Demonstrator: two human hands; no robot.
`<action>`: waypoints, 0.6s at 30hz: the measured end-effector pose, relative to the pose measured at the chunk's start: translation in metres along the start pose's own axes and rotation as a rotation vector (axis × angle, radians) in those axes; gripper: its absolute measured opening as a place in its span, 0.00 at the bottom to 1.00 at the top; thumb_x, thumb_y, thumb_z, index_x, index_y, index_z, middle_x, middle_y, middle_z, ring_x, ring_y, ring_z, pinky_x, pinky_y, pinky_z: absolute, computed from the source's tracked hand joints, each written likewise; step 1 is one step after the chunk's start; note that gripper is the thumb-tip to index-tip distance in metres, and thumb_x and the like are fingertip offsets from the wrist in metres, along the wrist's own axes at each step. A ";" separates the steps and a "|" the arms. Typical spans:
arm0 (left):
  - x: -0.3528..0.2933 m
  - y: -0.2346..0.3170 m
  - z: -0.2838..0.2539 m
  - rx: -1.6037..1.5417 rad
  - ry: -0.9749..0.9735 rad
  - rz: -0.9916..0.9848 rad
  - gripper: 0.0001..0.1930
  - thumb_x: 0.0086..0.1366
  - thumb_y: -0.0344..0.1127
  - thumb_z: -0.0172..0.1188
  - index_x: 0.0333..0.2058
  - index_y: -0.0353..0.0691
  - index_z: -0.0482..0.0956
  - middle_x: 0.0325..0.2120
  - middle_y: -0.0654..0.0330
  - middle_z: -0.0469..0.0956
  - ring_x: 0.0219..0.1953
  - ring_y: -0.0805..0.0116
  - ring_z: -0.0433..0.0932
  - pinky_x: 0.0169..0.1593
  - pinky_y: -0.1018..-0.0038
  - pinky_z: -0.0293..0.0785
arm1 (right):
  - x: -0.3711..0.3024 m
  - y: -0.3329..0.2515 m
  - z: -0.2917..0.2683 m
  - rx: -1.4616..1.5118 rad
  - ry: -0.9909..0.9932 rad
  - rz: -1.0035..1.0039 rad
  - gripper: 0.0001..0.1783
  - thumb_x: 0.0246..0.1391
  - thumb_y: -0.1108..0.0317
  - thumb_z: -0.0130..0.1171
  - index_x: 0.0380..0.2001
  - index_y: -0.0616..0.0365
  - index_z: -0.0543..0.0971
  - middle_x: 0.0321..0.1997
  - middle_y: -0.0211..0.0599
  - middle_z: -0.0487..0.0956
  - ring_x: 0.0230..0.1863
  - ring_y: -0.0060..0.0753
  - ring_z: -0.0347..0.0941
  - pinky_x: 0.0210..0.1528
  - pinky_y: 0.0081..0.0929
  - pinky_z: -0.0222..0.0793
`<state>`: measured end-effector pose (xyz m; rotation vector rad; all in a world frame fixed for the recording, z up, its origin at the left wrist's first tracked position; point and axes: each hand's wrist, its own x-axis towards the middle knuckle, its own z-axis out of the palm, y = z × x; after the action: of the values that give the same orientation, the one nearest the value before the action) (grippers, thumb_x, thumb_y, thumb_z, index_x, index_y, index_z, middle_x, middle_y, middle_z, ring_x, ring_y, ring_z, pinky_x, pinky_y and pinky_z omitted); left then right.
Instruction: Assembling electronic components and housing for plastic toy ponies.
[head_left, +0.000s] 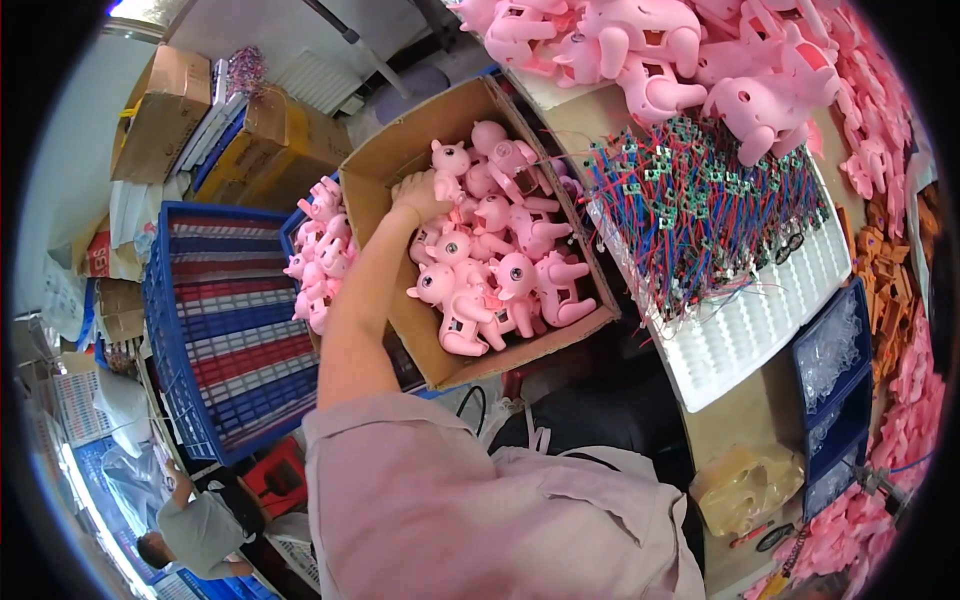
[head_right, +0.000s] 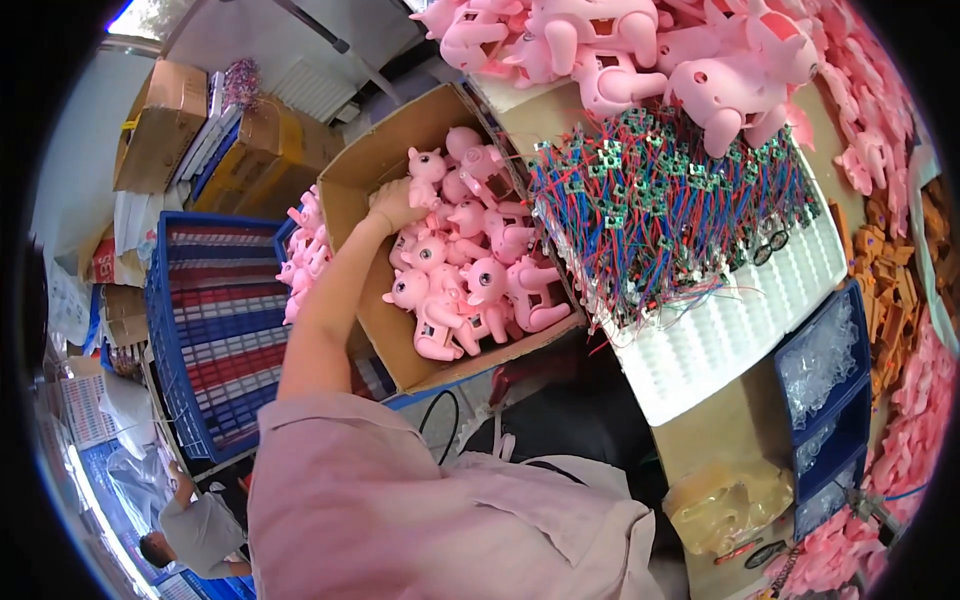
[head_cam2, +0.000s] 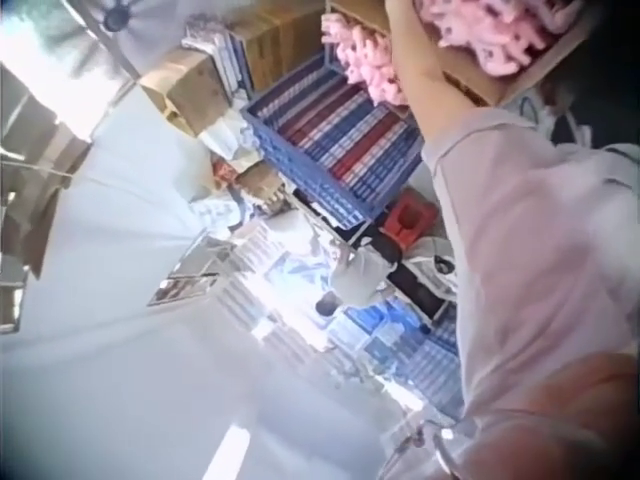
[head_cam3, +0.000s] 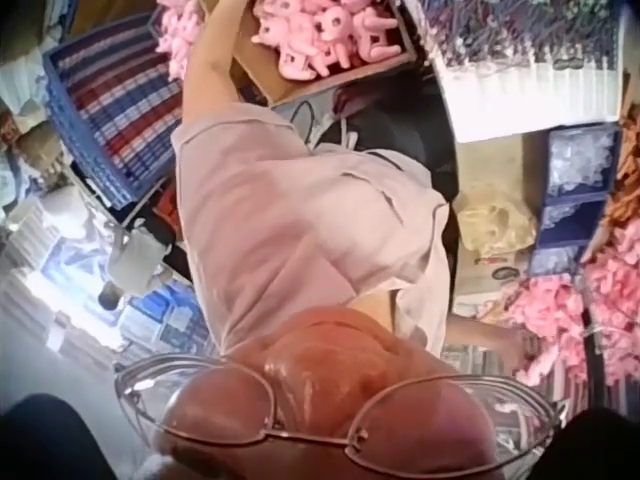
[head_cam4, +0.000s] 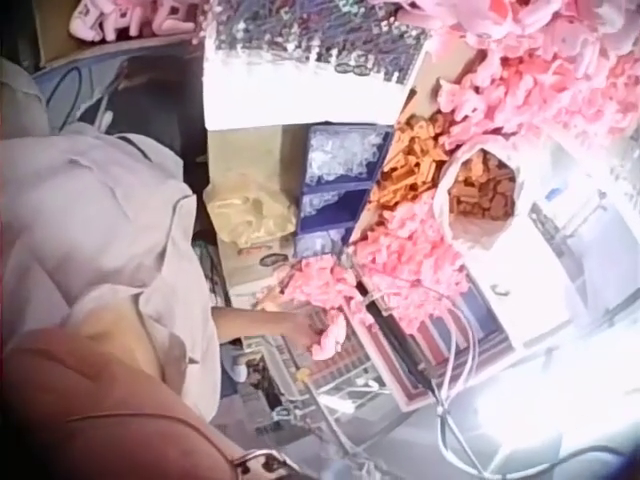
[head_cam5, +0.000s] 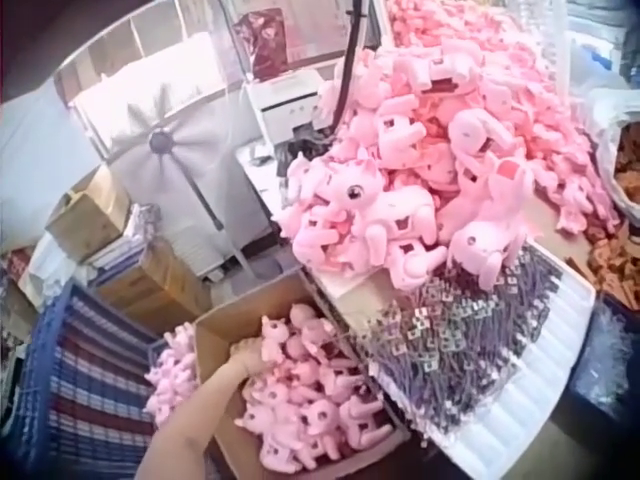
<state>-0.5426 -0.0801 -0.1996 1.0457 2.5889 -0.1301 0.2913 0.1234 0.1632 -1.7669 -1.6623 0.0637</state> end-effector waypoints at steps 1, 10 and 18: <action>-0.003 -0.003 0.001 0.006 -0.017 -0.001 0.37 0.45 0.58 0.63 0.51 0.45 0.66 0.52 0.52 0.69 0.58 0.52 0.64 0.59 0.54 0.59 | -0.003 -0.013 -0.006 0.023 -0.179 0.014 0.18 0.57 0.62 0.45 0.35 0.71 0.70 0.30 0.55 0.74 0.28 0.44 0.72 0.30 0.40 0.73; -0.015 0.051 -0.002 -0.046 -0.067 -0.053 0.40 0.42 0.61 0.65 0.51 0.43 0.68 0.54 0.52 0.67 0.61 0.55 0.61 0.57 0.52 0.62 | -0.139 -0.075 -0.014 0.285 -0.463 -0.385 0.25 0.53 0.62 0.53 0.52 0.65 0.70 0.51 0.41 0.74 0.53 0.39 0.70 0.56 0.29 0.62; -0.105 0.098 0.079 -0.118 0.363 0.414 0.31 0.61 0.54 0.52 0.59 0.46 0.63 0.56 0.49 0.65 0.59 0.40 0.61 0.59 0.51 0.60 | -0.134 -0.087 0.114 -0.101 -0.835 -0.324 0.36 0.43 0.81 0.54 0.59 0.50 0.65 0.37 0.46 0.74 0.33 0.41 0.73 0.36 0.31 0.69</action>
<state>-0.3830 -0.0949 -0.2327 1.6573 2.5691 0.3392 0.1385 0.0490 0.0658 -1.6087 -2.5546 0.6525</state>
